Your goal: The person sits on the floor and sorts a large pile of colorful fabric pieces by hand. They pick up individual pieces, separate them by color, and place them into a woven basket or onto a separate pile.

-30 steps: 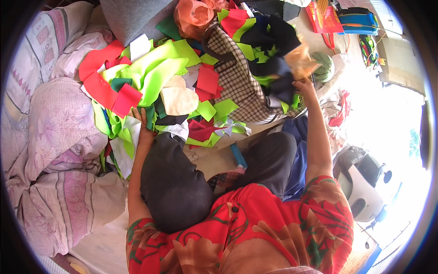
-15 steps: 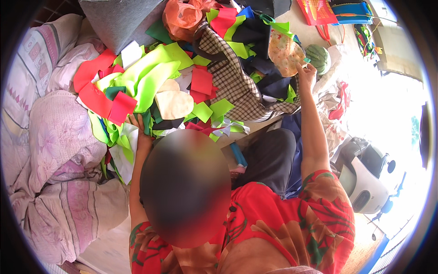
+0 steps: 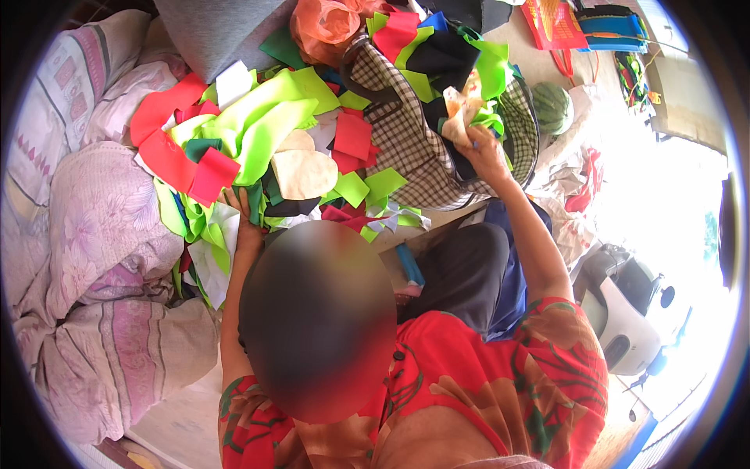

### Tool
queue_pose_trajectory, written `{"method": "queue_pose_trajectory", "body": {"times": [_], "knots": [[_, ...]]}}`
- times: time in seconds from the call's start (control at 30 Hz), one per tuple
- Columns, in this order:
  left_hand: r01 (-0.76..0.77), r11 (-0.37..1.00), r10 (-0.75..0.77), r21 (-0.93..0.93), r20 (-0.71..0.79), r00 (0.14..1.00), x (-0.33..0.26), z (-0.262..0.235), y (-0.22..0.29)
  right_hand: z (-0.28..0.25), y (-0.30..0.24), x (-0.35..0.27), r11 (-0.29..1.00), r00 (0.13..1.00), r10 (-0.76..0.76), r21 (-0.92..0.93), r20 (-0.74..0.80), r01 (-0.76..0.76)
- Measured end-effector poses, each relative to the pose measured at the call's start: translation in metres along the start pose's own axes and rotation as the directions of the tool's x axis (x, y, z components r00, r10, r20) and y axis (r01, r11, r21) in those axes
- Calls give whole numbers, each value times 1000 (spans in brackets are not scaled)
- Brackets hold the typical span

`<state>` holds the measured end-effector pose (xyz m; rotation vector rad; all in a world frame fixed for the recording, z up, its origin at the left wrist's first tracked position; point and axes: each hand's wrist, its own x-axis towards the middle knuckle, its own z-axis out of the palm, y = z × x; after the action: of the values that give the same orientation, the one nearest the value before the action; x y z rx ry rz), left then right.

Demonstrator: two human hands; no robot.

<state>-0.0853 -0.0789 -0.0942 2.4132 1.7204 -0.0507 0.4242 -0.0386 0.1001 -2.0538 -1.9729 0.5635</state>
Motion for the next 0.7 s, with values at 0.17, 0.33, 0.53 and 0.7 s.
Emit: {"method": "queue_pose_trajectory", "body": {"times": [0.17, 0.33, 0.53, 0.7], "knots": [[0, 1000, -1, -10, -8, 1000, 3, 1, 6, -19, -13, -17, 920, 934, 76, 335, 350, -201], [28, 1000, -28, 11, -14, 1000, 2, -5, 1, -36, -4, 28, 986, 994, 32, 168, -105, -14], [22, 1000, -22, -15, -20, 1000, 12, -3, 7, -12, 30, 113, 961, 968, 109, 272, -227, -44], [10, 999, -11, -30, -27, 1000, 24, -4, 15, 40, 61, 144, 968, 979, 42, -236, -199, -90]]}}
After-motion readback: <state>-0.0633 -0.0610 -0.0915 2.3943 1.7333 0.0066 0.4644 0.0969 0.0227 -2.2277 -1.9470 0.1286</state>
